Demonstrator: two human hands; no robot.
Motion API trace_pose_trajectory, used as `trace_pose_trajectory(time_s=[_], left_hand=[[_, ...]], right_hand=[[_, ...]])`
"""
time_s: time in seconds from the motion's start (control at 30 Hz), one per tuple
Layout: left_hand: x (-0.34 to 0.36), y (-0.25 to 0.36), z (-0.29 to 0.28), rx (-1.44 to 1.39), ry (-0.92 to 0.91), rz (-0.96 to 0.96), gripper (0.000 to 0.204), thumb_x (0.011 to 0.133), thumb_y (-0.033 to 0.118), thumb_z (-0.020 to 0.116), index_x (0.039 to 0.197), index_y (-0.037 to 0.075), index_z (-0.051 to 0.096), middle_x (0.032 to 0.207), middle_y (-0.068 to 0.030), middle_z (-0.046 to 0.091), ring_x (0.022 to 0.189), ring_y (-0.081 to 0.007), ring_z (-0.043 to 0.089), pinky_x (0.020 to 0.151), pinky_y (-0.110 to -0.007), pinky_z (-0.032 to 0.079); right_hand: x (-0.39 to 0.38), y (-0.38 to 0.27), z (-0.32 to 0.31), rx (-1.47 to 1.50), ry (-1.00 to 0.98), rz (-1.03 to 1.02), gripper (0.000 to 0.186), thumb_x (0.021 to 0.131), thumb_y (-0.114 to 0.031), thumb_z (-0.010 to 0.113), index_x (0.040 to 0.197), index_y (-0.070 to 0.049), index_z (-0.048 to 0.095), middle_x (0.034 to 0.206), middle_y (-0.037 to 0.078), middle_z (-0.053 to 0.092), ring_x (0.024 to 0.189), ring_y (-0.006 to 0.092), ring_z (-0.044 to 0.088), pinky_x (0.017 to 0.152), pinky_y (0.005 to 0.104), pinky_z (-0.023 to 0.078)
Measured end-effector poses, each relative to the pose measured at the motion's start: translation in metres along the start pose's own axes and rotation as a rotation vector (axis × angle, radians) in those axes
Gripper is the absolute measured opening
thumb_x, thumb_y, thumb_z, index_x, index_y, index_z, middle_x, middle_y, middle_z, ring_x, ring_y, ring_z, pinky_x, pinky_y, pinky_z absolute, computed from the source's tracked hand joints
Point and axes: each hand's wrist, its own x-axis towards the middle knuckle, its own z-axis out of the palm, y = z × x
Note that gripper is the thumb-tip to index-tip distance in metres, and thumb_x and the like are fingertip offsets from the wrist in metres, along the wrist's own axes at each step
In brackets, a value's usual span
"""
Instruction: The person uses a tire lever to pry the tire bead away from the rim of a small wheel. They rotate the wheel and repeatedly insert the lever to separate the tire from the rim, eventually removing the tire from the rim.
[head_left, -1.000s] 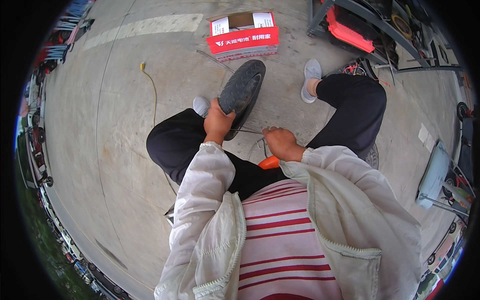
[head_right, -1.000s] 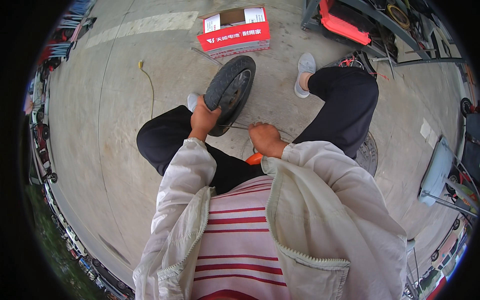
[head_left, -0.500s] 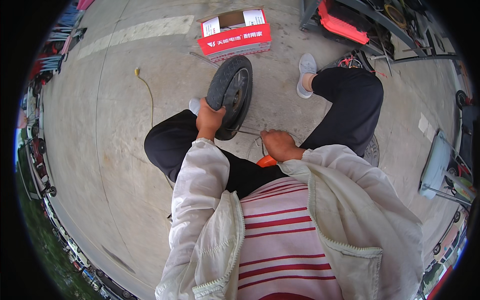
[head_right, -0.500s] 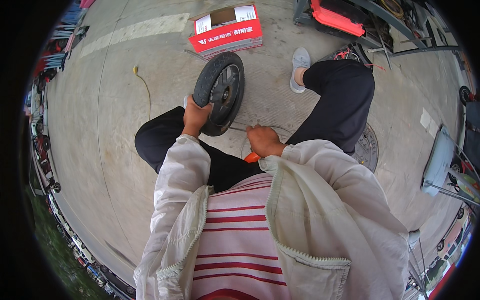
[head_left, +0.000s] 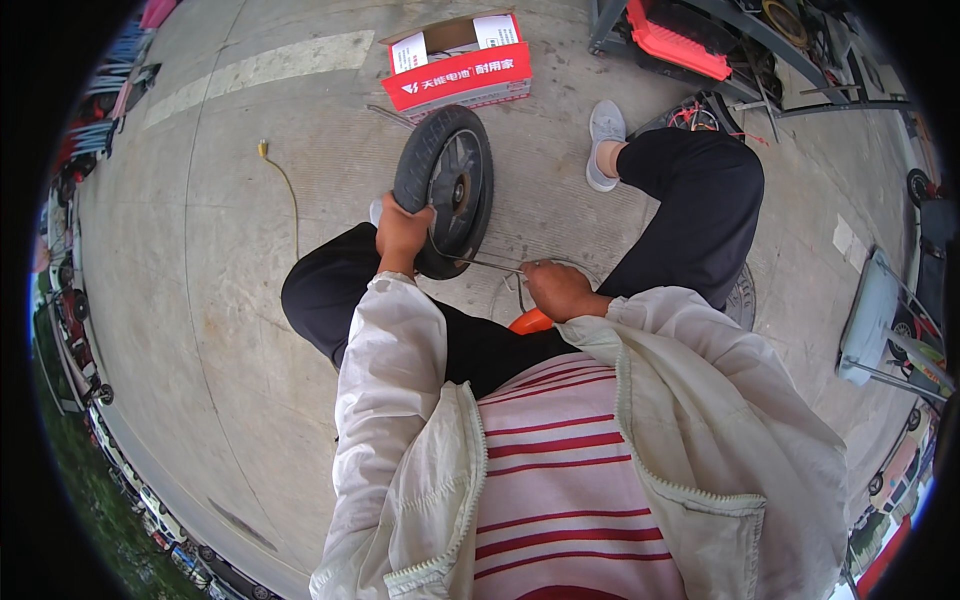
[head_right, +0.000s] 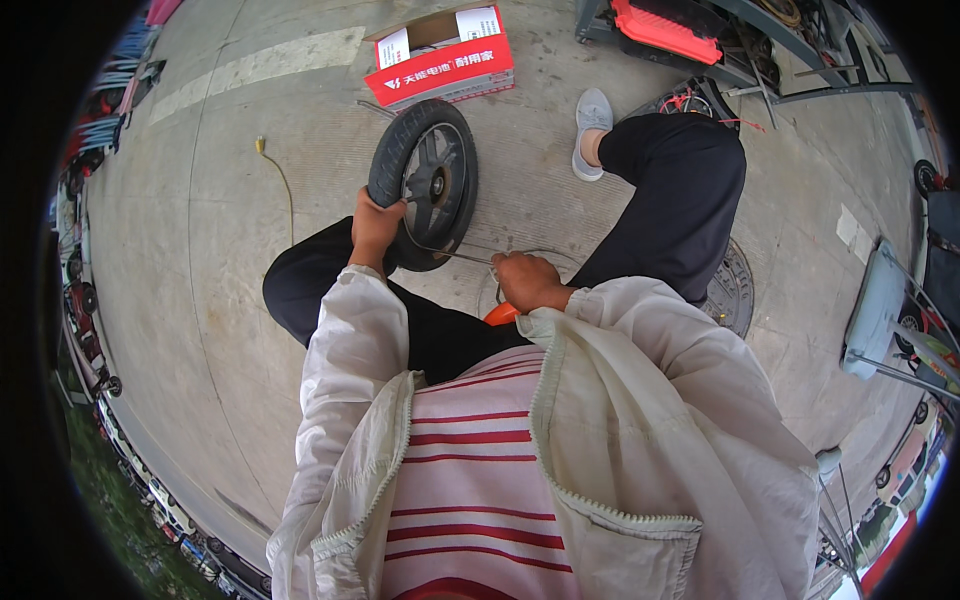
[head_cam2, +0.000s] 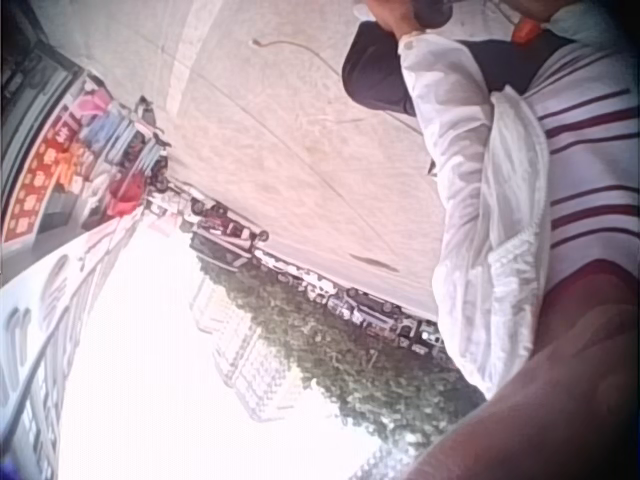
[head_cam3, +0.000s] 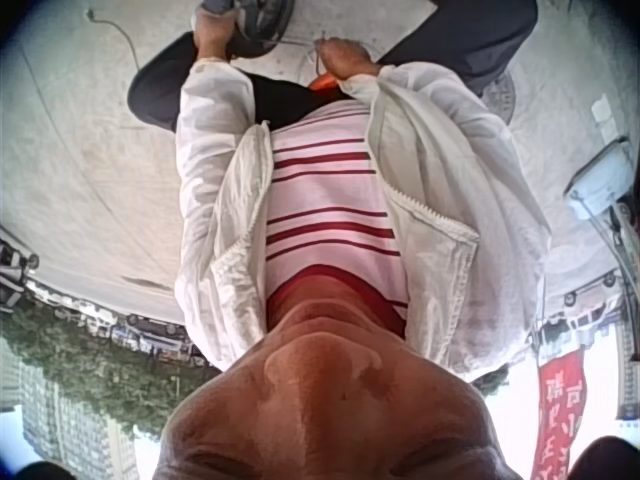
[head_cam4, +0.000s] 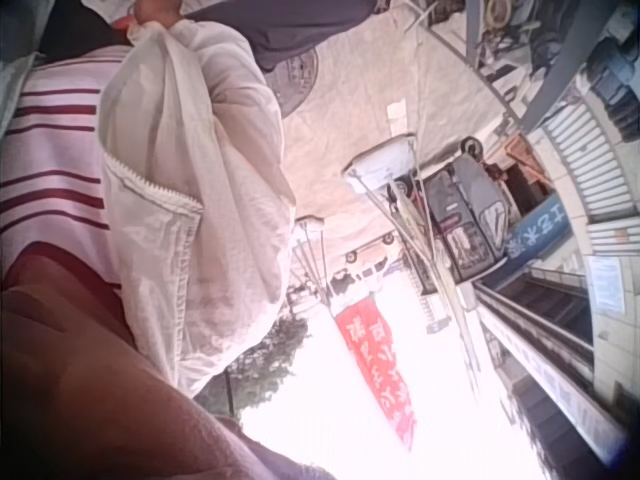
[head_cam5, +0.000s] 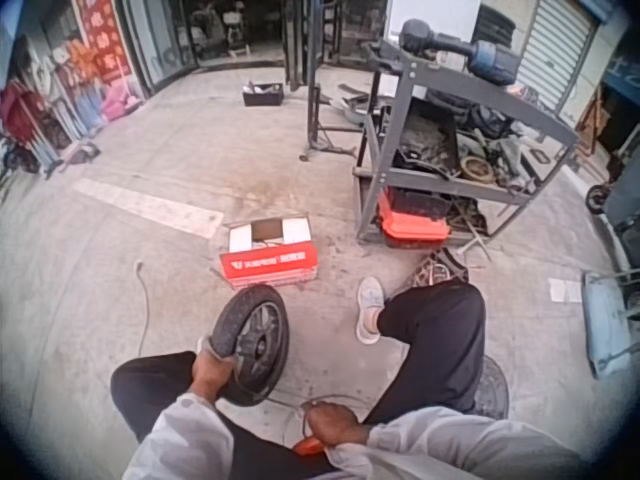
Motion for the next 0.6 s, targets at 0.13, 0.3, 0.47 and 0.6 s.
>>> trace_pose_trajectory(time_s=[0.13,0.3,0.47,0.6], left_hand=[[0.001,0.000,-0.001,0.016,0.021,-0.019,0.069,0.069,0.039,0.074,0.124,0.007,0.046,0.107,-0.0189,0.066,0.102,-0.0377,0.063,0.085,-0.043,0.048],[0.003,0.004,-0.002,-0.003,0.024,-0.048,0.067,0.070,0.040,0.074,0.122,0.007,0.047,0.107,-0.0183,0.066,0.101,-0.0373,0.063,0.085,-0.043,0.048],[0.005,0.008,0.001,0.009,0.066,-0.118,0.066,0.071,0.044,0.074,0.119,0.006,0.049,0.107,-0.0180,0.066,0.100,-0.0371,0.063,0.085,-0.043,0.048],[0.008,0.008,0.004,0.005,0.112,-0.186,0.071,0.070,0.049,0.074,0.117,0.002,0.049,0.107,-0.0201,0.065,0.101,-0.0381,0.063,0.085,-0.043,0.048]], right_hand=[[-0.003,-0.002,-0.006,0.034,-0.038,0.021,0.032,0.091,-0.018,0.052,0.119,-0.004,0.056,0.105,0.023,0.062,0.095,0.0391,0.062,0.081,0.0479,0.049],[-0.006,0.001,-0.007,0.103,-0.082,0.047,0.036,0.092,-0.021,0.049,0.123,-0.003,0.054,0.106,0.024,0.062,0.100,0.0395,0.060,0.085,0.0476,0.048],[-0.017,0.000,-0.015,0.148,-0.100,0.077,0.036,0.093,-0.021,0.048,0.124,-0.003,0.054,0.105,0.024,0.063,0.101,0.0395,0.060,0.087,0.0460,0.047],[-0.020,0.005,-0.020,0.118,-0.125,0.105,0.037,0.093,-0.021,0.049,0.126,-0.005,0.053,0.103,0.023,0.063,0.100,0.0391,0.060,0.086,0.0453,0.047]])
